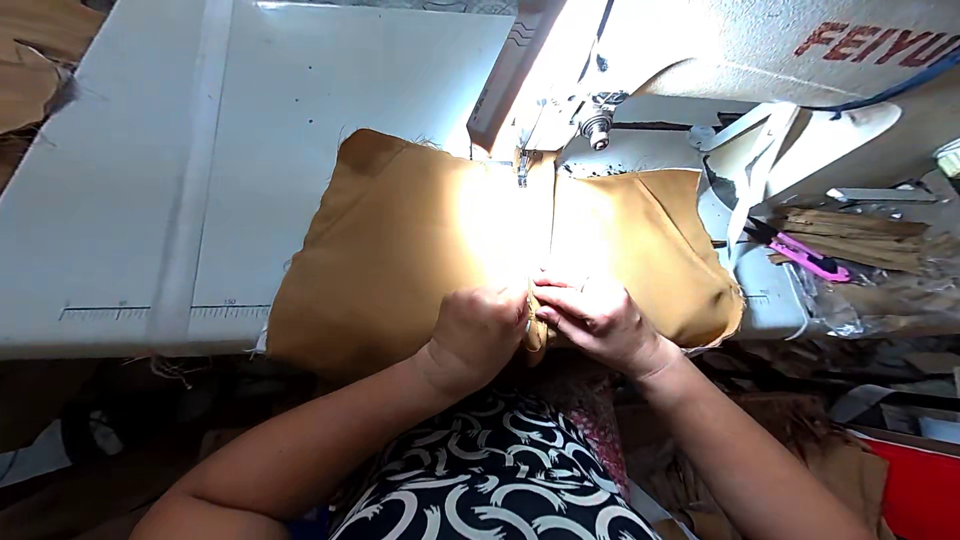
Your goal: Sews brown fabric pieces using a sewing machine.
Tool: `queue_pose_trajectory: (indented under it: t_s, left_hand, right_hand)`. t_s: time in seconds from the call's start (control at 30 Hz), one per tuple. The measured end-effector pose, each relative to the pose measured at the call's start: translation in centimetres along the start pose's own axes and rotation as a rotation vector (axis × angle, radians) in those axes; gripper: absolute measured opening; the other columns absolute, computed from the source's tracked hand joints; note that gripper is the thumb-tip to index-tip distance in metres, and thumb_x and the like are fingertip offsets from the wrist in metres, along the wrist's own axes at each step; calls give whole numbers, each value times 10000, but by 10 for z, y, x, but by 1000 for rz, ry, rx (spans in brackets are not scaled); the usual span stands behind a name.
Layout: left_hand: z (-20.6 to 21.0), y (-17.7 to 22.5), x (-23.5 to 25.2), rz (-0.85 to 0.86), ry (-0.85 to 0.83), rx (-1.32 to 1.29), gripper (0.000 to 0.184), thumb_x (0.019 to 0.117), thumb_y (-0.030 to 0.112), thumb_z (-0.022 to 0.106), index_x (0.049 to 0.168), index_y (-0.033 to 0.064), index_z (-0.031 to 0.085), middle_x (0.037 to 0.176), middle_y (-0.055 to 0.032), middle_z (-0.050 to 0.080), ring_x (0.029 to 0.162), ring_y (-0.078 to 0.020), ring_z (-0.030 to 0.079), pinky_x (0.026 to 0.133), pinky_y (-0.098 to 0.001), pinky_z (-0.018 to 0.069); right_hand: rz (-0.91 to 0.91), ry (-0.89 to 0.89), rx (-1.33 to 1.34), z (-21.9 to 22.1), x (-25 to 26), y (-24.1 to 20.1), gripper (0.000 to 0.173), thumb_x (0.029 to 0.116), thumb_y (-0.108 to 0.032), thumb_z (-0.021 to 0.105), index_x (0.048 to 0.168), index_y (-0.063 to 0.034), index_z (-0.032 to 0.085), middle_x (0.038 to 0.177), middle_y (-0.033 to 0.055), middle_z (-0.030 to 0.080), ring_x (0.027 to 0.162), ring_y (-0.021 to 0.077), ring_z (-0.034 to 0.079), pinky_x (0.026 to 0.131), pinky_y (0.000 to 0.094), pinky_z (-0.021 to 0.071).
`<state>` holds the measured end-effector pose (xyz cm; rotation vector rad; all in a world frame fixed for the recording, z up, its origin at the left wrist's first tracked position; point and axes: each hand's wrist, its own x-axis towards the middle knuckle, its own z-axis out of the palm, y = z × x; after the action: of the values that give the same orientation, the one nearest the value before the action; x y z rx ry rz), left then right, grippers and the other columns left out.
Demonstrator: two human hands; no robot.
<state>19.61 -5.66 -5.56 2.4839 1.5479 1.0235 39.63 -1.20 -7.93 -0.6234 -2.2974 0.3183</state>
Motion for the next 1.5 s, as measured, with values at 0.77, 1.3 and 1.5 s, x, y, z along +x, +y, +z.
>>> queue_pose_trajectory:
  t_s: [0.77,1.3,1.5]
  left_hand:
    - [2,-97,51,356,-370,-129,441,981,200,416,1312,146,703,1415,-50,645,1391,-265,537,1146,-641,328]
    - [13,-140,106,393,-442,-169,444,970,221,446,1328,128,691,1387,-107,646,1328,-311,578,1127,-705,293]
    - [-8,-85,82,213,-510,13,655,990,565,459,1357,56,647,1448,-159,584,1380,-345,519,1130,-699,286]
  right_hand:
    - [33,-104,-52,-8,36,57,263,984,-203,589,1023,-54,803,1124,101,762,1082,208,716,951,370,564]
    - [-296,-212,-135,-4,65,66,293,898,-113,477,922,-27,755,1000,151,717,1032,307,669,933,457,504]
    - [358,-280,-217,-9,64,12,265,966,-145,500,908,2,713,856,167,675,844,349,694,673,542,531]
